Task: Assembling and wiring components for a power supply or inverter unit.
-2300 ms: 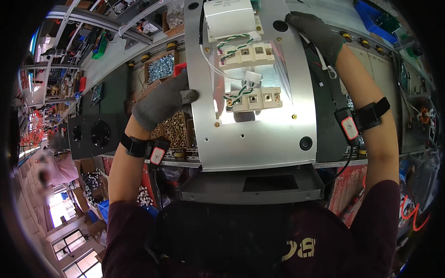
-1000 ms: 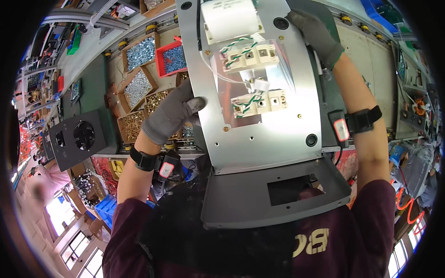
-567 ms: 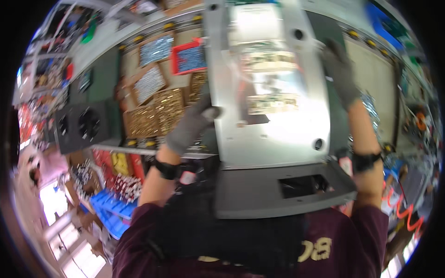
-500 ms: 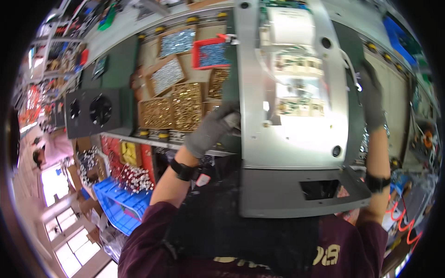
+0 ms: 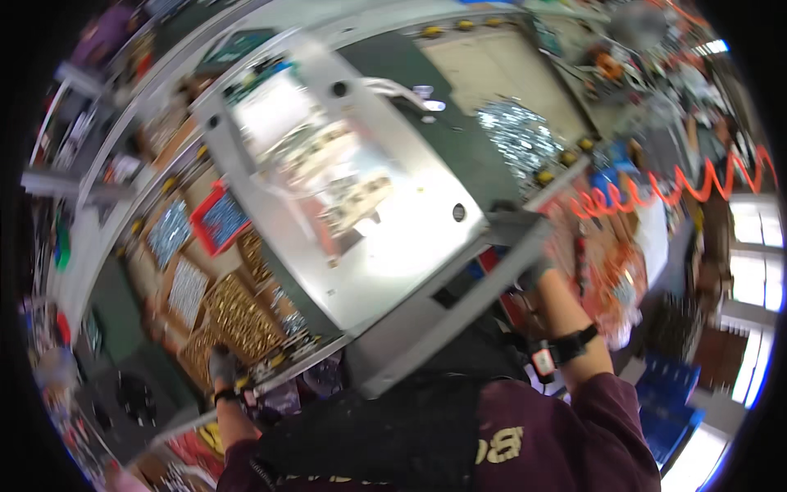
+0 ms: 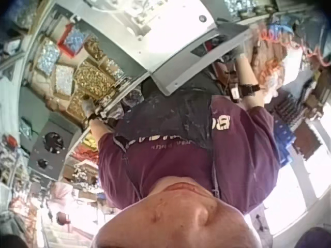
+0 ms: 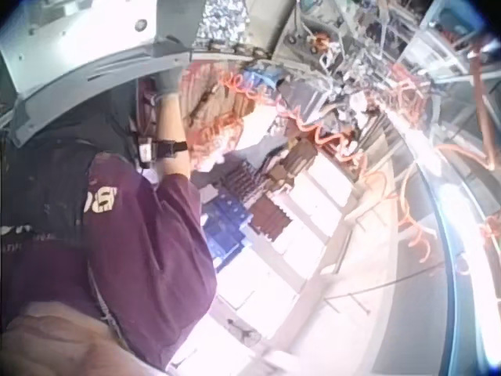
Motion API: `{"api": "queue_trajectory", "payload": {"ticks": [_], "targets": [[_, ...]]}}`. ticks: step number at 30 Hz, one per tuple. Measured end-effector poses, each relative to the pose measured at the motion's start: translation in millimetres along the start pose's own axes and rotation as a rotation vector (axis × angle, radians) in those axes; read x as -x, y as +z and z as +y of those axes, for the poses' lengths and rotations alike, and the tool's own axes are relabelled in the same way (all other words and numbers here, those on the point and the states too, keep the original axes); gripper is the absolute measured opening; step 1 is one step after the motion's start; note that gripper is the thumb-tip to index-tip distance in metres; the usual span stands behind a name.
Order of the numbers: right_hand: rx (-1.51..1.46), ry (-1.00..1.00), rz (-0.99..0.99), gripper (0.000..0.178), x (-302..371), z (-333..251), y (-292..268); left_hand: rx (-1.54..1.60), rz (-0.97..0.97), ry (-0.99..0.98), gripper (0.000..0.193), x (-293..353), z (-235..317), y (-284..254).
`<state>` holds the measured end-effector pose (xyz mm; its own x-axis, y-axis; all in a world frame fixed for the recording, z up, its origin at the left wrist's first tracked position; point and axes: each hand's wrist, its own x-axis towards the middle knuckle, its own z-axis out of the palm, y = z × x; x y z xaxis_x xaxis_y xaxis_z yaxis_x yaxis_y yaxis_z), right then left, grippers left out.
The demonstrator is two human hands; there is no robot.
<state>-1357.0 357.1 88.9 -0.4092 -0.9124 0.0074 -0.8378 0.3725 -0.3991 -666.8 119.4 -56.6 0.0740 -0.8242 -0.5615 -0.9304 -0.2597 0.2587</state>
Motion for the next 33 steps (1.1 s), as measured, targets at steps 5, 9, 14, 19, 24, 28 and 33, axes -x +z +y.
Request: {"api": "queue_trajectory", "payload": {"ticks": [5,9,14,19,24,28,33], "targets": [[-0.687,0.508,0.086,0.023,62,1,5,-0.085,-0.028,-0.158,0.026,-5,4,-4],[-0.621,0.645,0.01,0.025,95,61,-25,-0.081,0.224,-0.203,0.024,-9,-6,-10],[0.768,-0.093,-0.589,0.023,153,204,-79,-0.419,0.318,-0.009,0.041,14,-9,-32],[0.963,-0.765,-0.505,0.027,179,296,-91,-1.038,0.075,0.15,0.052,120,80,-49],[0.797,-0.882,-0.473,0.019,136,304,-94,-0.474,0.514,0.334,0.026,211,209,-34],[0.724,-0.826,-0.598,0.017,93,253,-117,-0.121,0.435,0.446,0.025,258,268,-34],[0.248,-0.39,-0.532,0.042,66,108,-129,0.514,0.183,0.617,0.013,293,317,-35]]}}
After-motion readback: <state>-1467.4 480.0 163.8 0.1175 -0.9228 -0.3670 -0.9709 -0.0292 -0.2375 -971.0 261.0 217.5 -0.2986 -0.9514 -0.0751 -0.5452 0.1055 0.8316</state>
